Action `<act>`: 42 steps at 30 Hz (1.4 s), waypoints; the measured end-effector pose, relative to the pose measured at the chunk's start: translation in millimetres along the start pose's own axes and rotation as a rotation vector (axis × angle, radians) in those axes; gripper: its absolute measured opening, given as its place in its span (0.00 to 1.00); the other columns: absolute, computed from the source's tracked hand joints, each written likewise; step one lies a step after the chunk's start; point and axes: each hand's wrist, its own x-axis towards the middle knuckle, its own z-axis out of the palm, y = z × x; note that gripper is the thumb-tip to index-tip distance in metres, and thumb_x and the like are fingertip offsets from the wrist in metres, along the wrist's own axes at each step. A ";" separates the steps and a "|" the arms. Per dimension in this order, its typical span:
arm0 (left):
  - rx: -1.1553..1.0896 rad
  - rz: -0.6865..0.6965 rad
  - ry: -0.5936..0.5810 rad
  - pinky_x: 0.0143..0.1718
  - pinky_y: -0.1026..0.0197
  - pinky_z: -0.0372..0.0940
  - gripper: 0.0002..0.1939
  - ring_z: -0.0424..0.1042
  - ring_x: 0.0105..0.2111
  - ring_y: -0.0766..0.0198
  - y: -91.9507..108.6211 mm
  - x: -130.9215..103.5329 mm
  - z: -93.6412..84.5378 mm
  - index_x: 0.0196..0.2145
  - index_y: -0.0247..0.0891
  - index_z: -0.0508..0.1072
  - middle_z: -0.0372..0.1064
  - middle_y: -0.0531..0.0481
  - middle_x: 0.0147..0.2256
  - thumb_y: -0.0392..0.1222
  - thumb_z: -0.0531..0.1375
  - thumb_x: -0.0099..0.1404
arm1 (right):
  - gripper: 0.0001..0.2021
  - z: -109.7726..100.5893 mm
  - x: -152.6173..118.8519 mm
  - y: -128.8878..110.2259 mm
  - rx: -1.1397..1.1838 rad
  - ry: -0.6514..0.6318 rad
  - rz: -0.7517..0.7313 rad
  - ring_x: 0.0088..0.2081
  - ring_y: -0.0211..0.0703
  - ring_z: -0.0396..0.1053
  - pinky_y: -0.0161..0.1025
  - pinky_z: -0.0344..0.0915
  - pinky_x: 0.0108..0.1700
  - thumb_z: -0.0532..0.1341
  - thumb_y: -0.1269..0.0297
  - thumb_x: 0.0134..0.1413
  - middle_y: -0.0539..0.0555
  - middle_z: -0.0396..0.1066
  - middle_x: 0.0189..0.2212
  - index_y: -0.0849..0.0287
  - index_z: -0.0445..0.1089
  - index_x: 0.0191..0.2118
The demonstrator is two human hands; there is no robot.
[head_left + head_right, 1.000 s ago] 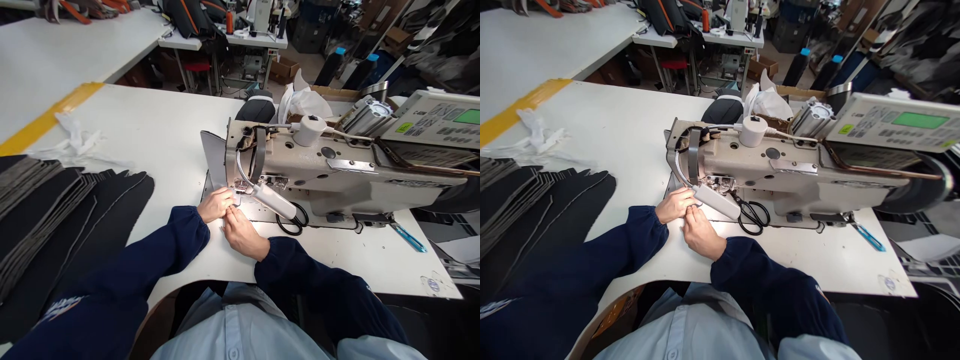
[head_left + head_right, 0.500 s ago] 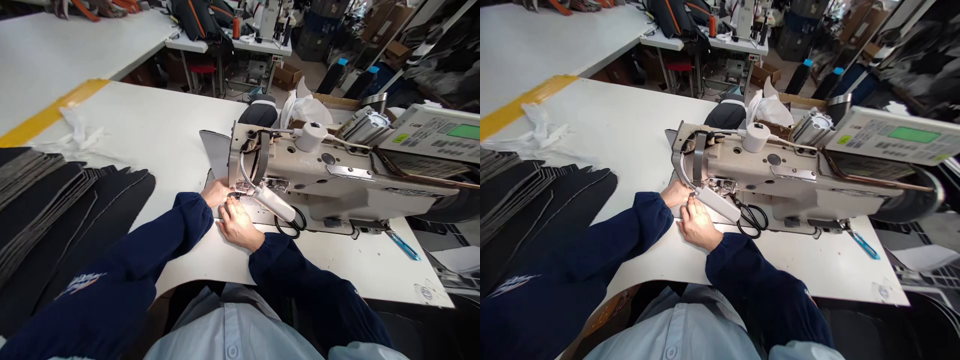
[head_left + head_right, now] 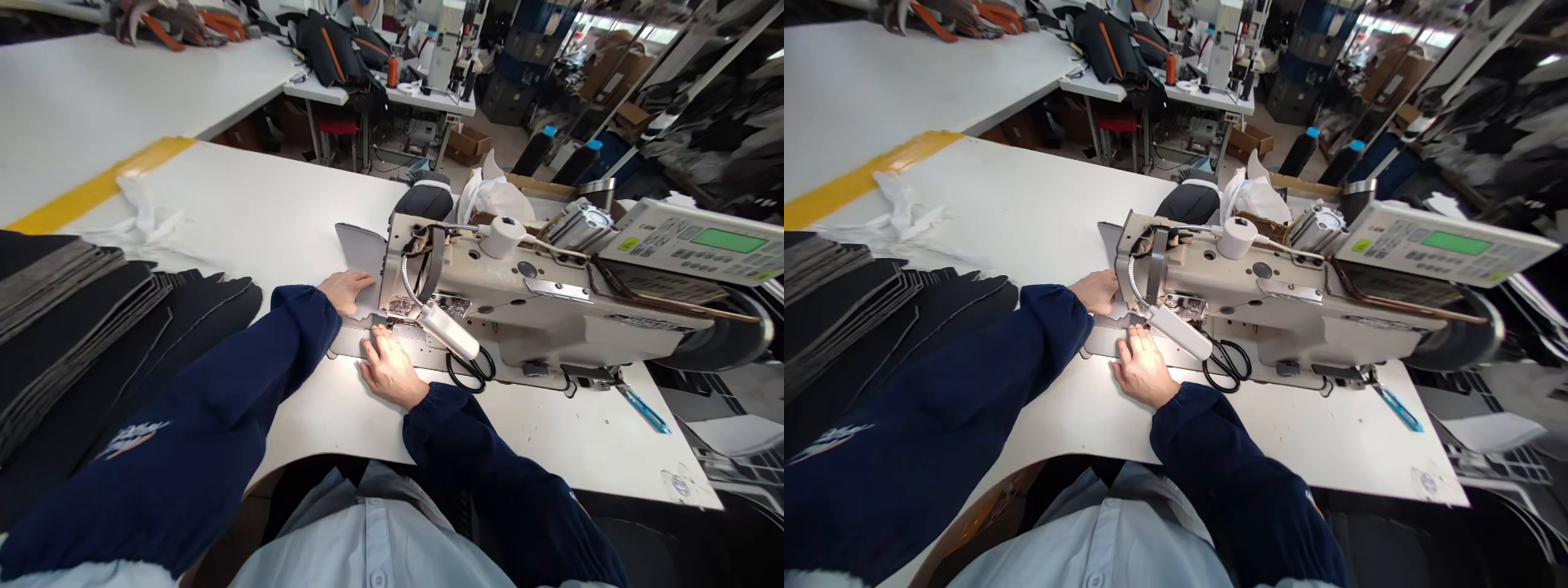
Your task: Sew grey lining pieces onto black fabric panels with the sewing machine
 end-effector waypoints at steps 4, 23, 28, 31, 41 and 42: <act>0.080 -0.079 -0.085 0.49 0.57 0.62 0.24 0.70 0.45 0.57 -6.6 -5.3 -8.5 0.48 0.36 0.71 0.69 0.43 0.51 0.31 0.59 0.52 | 0.19 2.8 -0.3 3.0 0.009 0.033 0.021 0.62 0.62 0.56 0.58 0.59 0.60 0.52 0.62 0.63 0.75 0.61 0.55 0.71 0.65 0.53; -0.190 -0.361 -0.490 0.30 0.68 0.64 0.13 0.73 0.30 0.67 108.0 -111.5 -98.1 0.31 0.36 0.76 0.76 0.50 0.31 0.40 0.54 0.68 | 0.17 7.4 -11.9 -65.3 0.011 0.230 -0.322 0.43 0.52 0.65 0.59 0.68 0.51 0.46 0.81 0.56 0.60 0.64 0.37 0.61 0.65 0.45; -0.076 -0.591 -0.347 0.32 0.72 0.63 0.10 0.72 0.29 0.72 56.3 -167.9 -133.4 0.37 0.41 0.76 0.75 0.57 0.30 0.44 0.55 0.68 | 0.20 6.6 -21.9 -70.0 0.173 0.188 -0.350 0.44 0.47 0.67 0.42 0.74 0.41 0.45 0.84 0.52 0.58 0.65 0.41 0.56 0.66 0.40; 0.159 -0.845 -0.128 0.36 0.66 0.65 0.13 0.72 0.37 0.64 8.0 -215.6 -160.6 0.40 0.34 0.73 0.74 0.46 0.39 0.44 0.52 0.70 | 0.18 7.5 -33.1 -62.5 0.210 0.220 -0.350 0.54 0.52 0.65 0.48 0.72 0.48 0.47 0.83 0.53 0.61 0.64 0.51 0.56 0.67 0.41; 0.340 -0.960 -0.004 0.36 0.62 0.65 0.15 0.69 0.27 0.66 -59.3 -307.3 -173.7 0.29 0.30 0.73 0.70 0.52 0.23 0.44 0.55 0.66 | 0.29 -2.3 -44.3 -68.0 0.065 -0.033 -0.359 0.61 0.60 0.59 0.59 0.63 0.57 0.53 0.80 0.51 0.62 0.63 0.60 0.61 0.63 0.60; 0.318 -0.986 0.050 0.36 0.61 0.66 0.14 0.69 0.26 0.65 -60.9 -303.4 -175.5 0.33 0.31 0.74 0.69 0.53 0.22 0.44 0.54 0.65 | 0.27 -4.0 -40.6 -66.7 0.056 -0.067 -0.362 0.61 0.59 0.59 0.59 0.62 0.58 0.53 0.79 0.52 0.62 0.63 0.60 0.61 0.64 0.59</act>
